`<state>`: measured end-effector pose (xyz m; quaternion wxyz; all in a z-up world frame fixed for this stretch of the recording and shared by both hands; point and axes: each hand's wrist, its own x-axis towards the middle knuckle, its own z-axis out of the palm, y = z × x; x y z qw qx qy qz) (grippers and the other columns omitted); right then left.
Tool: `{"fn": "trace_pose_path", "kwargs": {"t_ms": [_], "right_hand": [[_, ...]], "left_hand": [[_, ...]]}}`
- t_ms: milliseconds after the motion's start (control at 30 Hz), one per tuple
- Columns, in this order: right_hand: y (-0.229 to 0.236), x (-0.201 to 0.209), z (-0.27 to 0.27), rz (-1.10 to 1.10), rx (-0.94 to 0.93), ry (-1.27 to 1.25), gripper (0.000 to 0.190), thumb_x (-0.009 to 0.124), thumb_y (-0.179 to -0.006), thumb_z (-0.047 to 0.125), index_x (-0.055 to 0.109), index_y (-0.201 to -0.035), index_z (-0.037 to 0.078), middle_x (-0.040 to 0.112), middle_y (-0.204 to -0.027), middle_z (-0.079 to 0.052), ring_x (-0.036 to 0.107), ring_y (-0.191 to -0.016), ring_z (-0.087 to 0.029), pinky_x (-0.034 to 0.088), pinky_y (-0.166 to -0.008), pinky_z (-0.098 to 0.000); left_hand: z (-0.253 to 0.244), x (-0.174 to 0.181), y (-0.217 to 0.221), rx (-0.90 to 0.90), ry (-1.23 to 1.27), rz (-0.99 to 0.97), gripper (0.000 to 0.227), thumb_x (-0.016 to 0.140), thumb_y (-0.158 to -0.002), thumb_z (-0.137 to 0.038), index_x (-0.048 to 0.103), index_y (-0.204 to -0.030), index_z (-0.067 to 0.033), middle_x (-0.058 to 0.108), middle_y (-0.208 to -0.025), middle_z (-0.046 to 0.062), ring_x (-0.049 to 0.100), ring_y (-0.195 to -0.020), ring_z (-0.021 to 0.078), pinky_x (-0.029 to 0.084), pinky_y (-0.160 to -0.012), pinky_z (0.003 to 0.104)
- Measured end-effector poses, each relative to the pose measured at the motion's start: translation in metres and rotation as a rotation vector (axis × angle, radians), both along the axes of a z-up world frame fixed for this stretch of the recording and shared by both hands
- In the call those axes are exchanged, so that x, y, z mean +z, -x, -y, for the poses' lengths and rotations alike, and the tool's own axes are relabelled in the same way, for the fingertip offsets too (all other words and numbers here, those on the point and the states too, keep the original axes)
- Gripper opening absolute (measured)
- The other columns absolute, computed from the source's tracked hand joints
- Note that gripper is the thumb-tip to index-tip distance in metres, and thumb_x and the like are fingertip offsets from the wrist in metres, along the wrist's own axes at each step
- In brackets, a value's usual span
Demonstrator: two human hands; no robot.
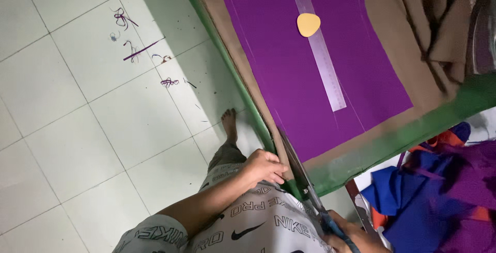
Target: The person uses shears to cut a piece of brown fabric along a purple pattern template placed on a green table. After cutting, the person uses a small yellow object to rub along the edge of the template.
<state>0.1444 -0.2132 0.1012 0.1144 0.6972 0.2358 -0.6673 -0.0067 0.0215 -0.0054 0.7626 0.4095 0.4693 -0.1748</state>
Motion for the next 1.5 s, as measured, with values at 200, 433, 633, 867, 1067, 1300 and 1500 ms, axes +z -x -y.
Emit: {"fn": "trace_pose_path", "kwargs": {"t_ms": [200, 433, 633, 867, 1067, 1300, 1500], "right_hand": [[-0.001, -0.067, -0.004, -0.137, -0.286, -0.256, 0.05, 0.055, -0.079, 0.015, 0.058, -0.128, 0.029, 0.057, -0.077, 0.001, 0.054, -0.07, -0.012, 0.046, -0.066, -0.0288], [0.009, -0.051, -0.025, -0.095, -0.437, -0.224, 0.042, 0.062, -0.086, 0.02, 0.062, -0.128, 0.024, 0.056, -0.051, -0.007, 0.05, -0.04, -0.016, 0.046, -0.045, -0.0291], [0.011, -0.007, -0.044, -0.138, -0.593, -0.271, 0.021, 0.064, -0.097, 0.015, 0.075, -0.114, 0.014, 0.055, -0.06, -0.005, 0.053, -0.043, -0.012, 0.041, -0.038, -0.0263], [-0.001, -0.035, -0.074, -0.273, -0.503, -0.252, 0.039, 0.065, -0.093, 0.024, 0.06, -0.132, 0.017, 0.054, -0.066, -0.006, 0.055, -0.058, -0.015, 0.045, -0.056, -0.0292], [0.0, -0.058, -0.081, -0.165, -0.459, -0.321, 0.048, 0.061, -0.086, 0.02, 0.057, -0.135, 0.02, 0.055, -0.052, -0.008, 0.054, -0.043, -0.018, 0.045, -0.045, -0.0306], [0.009, -0.02, -0.104, -0.079, -0.68, -0.145, 0.031, 0.06, -0.086, 0.005, 0.07, -0.114, 0.014, 0.043, -0.047, -0.013, 0.044, -0.036, -0.022, 0.043, -0.032, -0.0334], [-0.008, -0.006, -0.087, -0.441, -0.63, -0.222, 0.033, 0.06, -0.099, 0.013, 0.066, -0.131, 0.01, 0.053, -0.075, -0.004, 0.049, -0.056, -0.009, 0.039, -0.046, -0.0224]], "left_hand": [[0.004, -0.021, 0.005, -0.023, 0.0, 0.059, 0.02, 0.084, -0.085, -0.016, 0.073, -0.089, 0.0002, 0.076, -0.076, 0.019, 0.079, -0.07, 0.0273, 0.059, -0.05, 0.026], [-0.001, -0.01, 0.002, -0.083, -0.026, 0.013, 0.021, 0.082, -0.087, -0.012, 0.072, -0.097, 0.0027, 0.076, -0.079, 0.019, 0.078, -0.069, 0.0241, 0.06, -0.048, 0.025], [-0.002, -0.04, 0.012, -0.137, -0.05, -0.025, 0.02, 0.084, -0.085, -0.01, 0.073, -0.097, 0.0017, 0.077, -0.081, 0.02, 0.078, -0.067, 0.0227, 0.064, -0.055, 0.025], [-0.02, -0.031, 0.014, -0.369, -0.286, 0.001, 0.017, 0.083, -0.082, -0.026, 0.076, -0.079, -0.0105, 0.077, -0.07, 0.004, 0.064, -0.054, 0.0088, 0.048, -0.051, 0.022], [-0.011, -0.062, 0.016, -0.426, -0.363, -0.001, 0.019, 0.084, -0.077, -0.035, 0.077, -0.073, -0.0174, 0.073, -0.065, -0.002, 0.057, -0.052, 0.0049, 0.042, -0.051, 0.024], [-0.093, 0.057, 0.014, -0.451, -0.563, 0.02, 0.031, 0.07, -0.105, -0.032, 0.07, -0.078, -0.0152, 0.068, -0.091, -0.005, 0.042, -0.051, 0.0031, 0.036, -0.047, 0.015], [-0.164, 0.029, -0.017, -0.299, -1.182, 0.213, 0.053, 0.079, -0.086, -0.046, 0.057, -0.124, -0.0177, 0.058, -0.118, 0.008, 0.067, -0.097, 0.0323, 0.056, -0.075, 0.05]]}}
